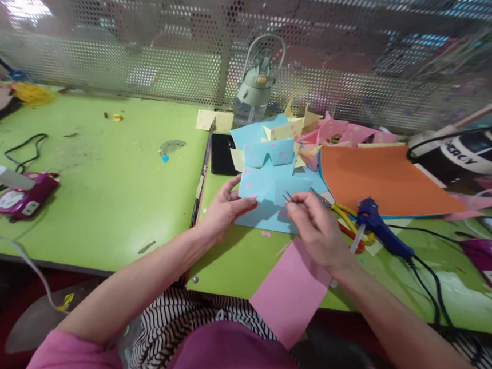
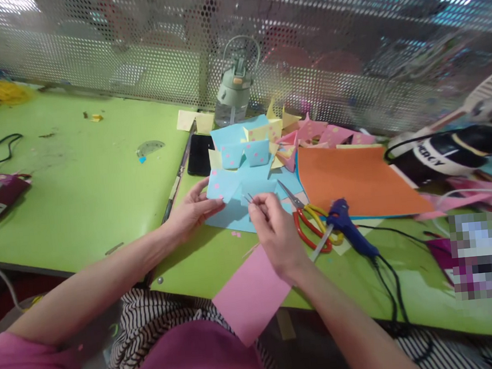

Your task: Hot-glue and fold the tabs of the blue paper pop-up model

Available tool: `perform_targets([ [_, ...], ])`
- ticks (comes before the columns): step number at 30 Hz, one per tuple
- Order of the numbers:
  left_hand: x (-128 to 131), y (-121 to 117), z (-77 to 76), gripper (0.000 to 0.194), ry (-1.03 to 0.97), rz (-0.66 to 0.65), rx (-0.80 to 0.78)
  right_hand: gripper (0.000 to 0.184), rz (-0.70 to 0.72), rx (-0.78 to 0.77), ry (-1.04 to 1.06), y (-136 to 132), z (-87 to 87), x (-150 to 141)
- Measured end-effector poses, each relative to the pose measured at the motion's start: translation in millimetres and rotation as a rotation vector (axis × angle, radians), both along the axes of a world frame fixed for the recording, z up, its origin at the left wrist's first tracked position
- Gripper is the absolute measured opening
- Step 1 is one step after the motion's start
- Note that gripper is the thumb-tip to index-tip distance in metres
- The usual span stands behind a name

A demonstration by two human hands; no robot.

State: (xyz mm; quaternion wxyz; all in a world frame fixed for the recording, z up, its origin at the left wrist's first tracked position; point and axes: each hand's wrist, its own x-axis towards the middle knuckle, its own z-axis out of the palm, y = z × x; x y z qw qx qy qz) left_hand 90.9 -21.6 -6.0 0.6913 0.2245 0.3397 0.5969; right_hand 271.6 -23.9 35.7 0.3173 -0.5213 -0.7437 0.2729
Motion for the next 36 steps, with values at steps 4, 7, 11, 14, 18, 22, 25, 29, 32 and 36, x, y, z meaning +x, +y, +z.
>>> perform_targets([
  [4, 1.5, -2.1, 1.4, 0.069, 0.011, -0.043, 0.04, 0.035, 0.009, -0.101, 0.021, 1.1, -0.1, -14.2],
  [7, 1.9, -4.0, 1.1, 0.072, 0.033, -0.037, 0.077, 0.039, -0.022, -0.164, 0.085, 1.9, 0.9, -24.3],
  [11, 2.7, -6.3, 1.9, 0.08, 0.095, 0.01, 0.103, 0.043, -0.063, -0.109, 0.058, 4.0, -0.8, -31.0],
  [14, 3.3, -7.6, 4.0, 0.082, 0.124, 0.032, 0.1, 0.043, -0.068, -0.047, 0.01, 5.7, -4.8, -33.0],
  [18, 3.5, -8.2, 6.3, 0.085, 0.148, 0.033, 0.095, 0.044, -0.073, 0.023, -0.028, 7.7, -9.3, -34.3],
  [22, 4.1, -8.7, 6.9, 0.087, 0.155, 0.038, 0.11, 0.044, -0.077, 0.03, -0.019, 9.0, -10.3, -34.8],
  [25, 4.8, -9.7, 7.6, 0.087, 0.153, 0.034, 0.135, 0.042, -0.075, 0.015, -0.003, 8.3, -9.2, -34.2],
  [29, 4.8, -10.3, 8.6, 0.082, 0.101, 0.024, 0.153, 0.039, -0.049, -0.025, 0.039, 5.2, -6.1, -32.0],
  [32, 3.9, -8.7, 7.9, 0.073, 0.038, 0.032, 0.13, 0.039, -0.021, -0.061, 0.084, 2.5, -4.3, -29.6],
  [36, 2.7, -5.1, 5.8, 0.065, 0.007, 0.01, 0.039, 0.037, -0.056, -0.046, 0.123, 2.5, -5.3, -26.2],
])
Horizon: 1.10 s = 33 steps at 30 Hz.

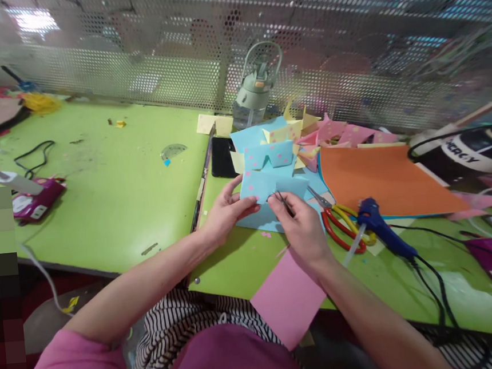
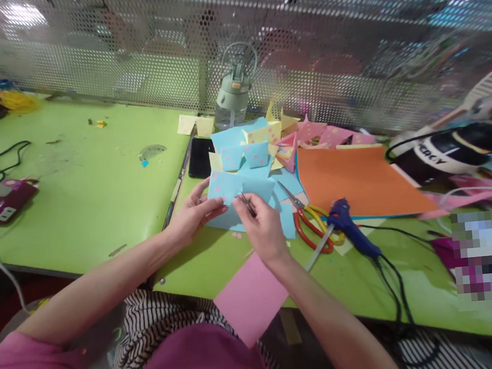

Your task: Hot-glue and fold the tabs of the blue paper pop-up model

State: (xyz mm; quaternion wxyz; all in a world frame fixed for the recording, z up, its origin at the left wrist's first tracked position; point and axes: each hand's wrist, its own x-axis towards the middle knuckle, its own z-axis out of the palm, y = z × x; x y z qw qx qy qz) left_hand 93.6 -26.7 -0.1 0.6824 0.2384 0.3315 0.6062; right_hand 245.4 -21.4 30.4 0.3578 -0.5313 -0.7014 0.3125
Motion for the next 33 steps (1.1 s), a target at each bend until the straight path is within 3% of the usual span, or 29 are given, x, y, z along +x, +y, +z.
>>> perform_targets([
  [4, -0.1, 1.2, -1.6, 0.054, -0.002, -0.02, -0.025, 0.034, -0.035, 0.018, 0.02, 3.7, -4.6, 2.4],
  [13, -0.3, 0.9, -1.0, 0.053, 0.025, -0.03, -0.018, 0.03, -0.015, 0.06, -0.027, 7.5, -12.2, 4.3],
  [19, 1.1, -0.5, -2.2, 0.052, 0.004, 0.0, -0.036, 0.021, -0.04, 0.274, -0.096, 4.0, -12.9, 5.3],
  [22, 1.6, -0.8, -2.4, 0.055, 0.009, -0.003, -0.024, 0.018, 0.019, 0.4, -0.163, 1.8, -15.2, 7.0],
  [27, 1.4, -1.6, -1.6, 0.062, 0.046, -0.017, -0.006, 0.025, 0.162, 0.537, -0.288, 4.2, -21.9, 10.7],
  [33, 1.9, -2.6, -0.5, 0.063, 0.068, -0.012, 0.025, 0.033, 0.184, 0.606, -0.542, 1.6, -19.0, 11.4],
])
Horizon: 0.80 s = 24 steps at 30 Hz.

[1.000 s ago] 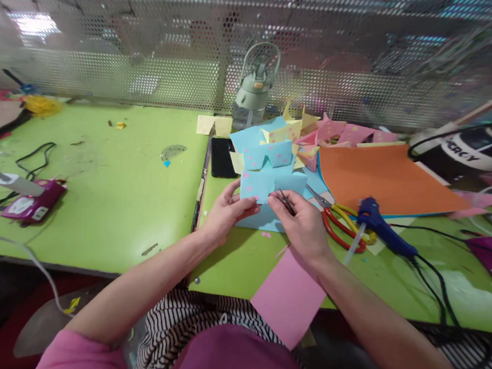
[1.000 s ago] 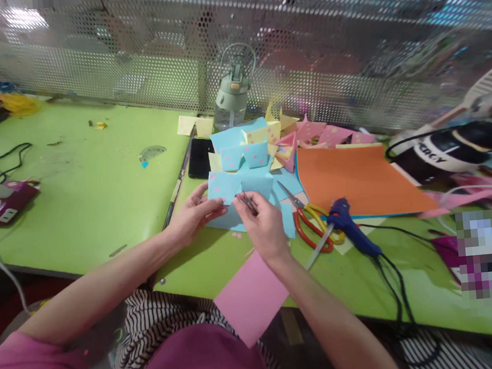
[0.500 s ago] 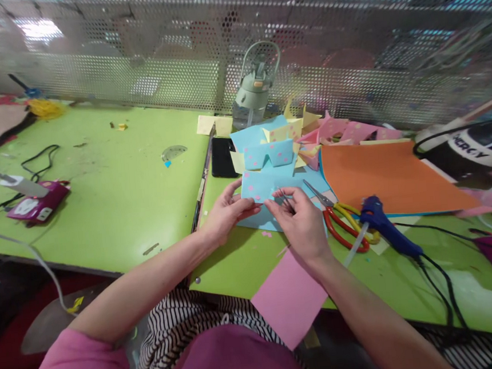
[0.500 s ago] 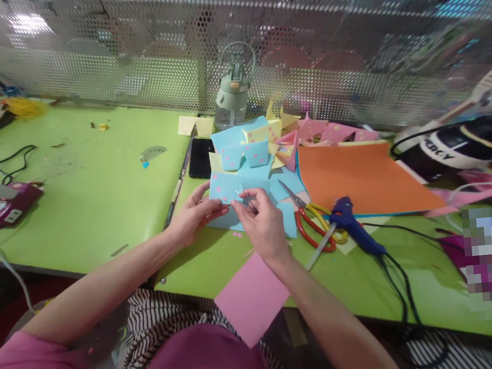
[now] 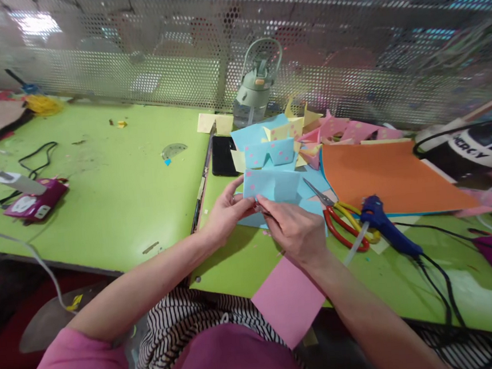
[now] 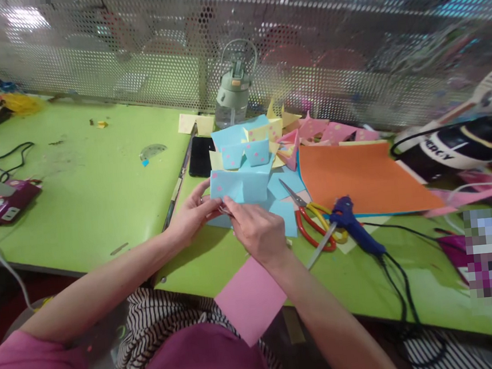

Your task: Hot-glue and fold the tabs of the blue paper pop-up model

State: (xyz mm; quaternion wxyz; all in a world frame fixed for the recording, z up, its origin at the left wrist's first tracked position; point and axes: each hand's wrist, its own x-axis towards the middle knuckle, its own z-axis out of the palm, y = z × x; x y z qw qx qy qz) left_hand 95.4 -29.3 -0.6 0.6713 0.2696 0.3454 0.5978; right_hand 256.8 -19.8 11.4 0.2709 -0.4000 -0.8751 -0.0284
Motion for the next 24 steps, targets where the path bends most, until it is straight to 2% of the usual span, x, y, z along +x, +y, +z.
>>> perform_targets([
  [3, -0.8, -0.4, 0.9, 0.06, -0.004, 0.007, -0.007, 0.035, -0.023, -0.044, -0.038, -2.8, 2.1, -1.2],
  [6, -2.0, 0.0, 1.7, 0.058, -0.046, 0.028, -0.025, 0.03, -0.03, -0.17, 0.187, -4.0, 1.7, -1.1],
  [9, -2.6, 1.1, 1.6, 0.056, -0.084, 0.055, -0.047, 0.024, -0.105, -0.19, 0.348, -3.8, 0.5, -0.3],
  [14, -3.1, 2.5, 0.6, 0.054, -0.102, 0.032, -0.039, 0.022, -0.131, -0.224, 0.388, -2.0, 0.4, -2.9],
  [24, -2.0, 2.0, 2.3, 0.058, -0.066, -0.012, -0.028, 0.035, -0.164, -0.44, 0.439, -2.3, 8.8, -7.3],
])
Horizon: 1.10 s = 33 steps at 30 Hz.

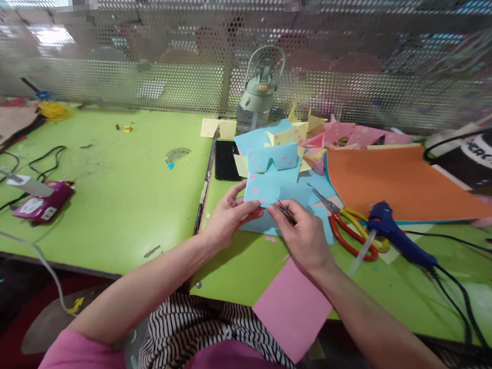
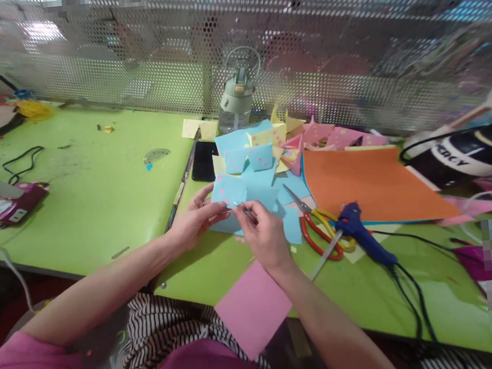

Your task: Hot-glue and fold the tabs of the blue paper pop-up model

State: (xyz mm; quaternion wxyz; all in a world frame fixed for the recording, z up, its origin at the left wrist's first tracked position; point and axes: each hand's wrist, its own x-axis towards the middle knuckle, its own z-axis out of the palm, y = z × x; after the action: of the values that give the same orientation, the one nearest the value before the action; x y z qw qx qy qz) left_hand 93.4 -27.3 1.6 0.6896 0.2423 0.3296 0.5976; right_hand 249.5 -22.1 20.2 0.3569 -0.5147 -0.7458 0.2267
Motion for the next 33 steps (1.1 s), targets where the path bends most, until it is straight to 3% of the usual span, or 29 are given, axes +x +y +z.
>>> perform_targets([
  [10, 2.3, 0.2, -6.7, 0.05, 0.034, -0.101, 0.034, 0.028, -0.054, -0.011, 0.043, 2.2, -1.2, 4.2],
  [18, 1.8, 1.7, -6.8, 0.044, 0.061, 0.005, 0.028, 0.024, -0.068, 0.04, 0.078, -2.4, 5.1, 5.8],
  [27, -3.4, 2.8, -0.5, 0.071, 0.011, -0.083, -0.023, 0.028, -0.155, 0.106, 0.177, 3.6, 6.0, 14.1],
  [33, -6.4, 1.0, 6.5, 0.067, -0.054, -0.078, -0.052, 0.029, -0.227, 0.16, 0.326, 13.6, 4.1, 22.4],
])
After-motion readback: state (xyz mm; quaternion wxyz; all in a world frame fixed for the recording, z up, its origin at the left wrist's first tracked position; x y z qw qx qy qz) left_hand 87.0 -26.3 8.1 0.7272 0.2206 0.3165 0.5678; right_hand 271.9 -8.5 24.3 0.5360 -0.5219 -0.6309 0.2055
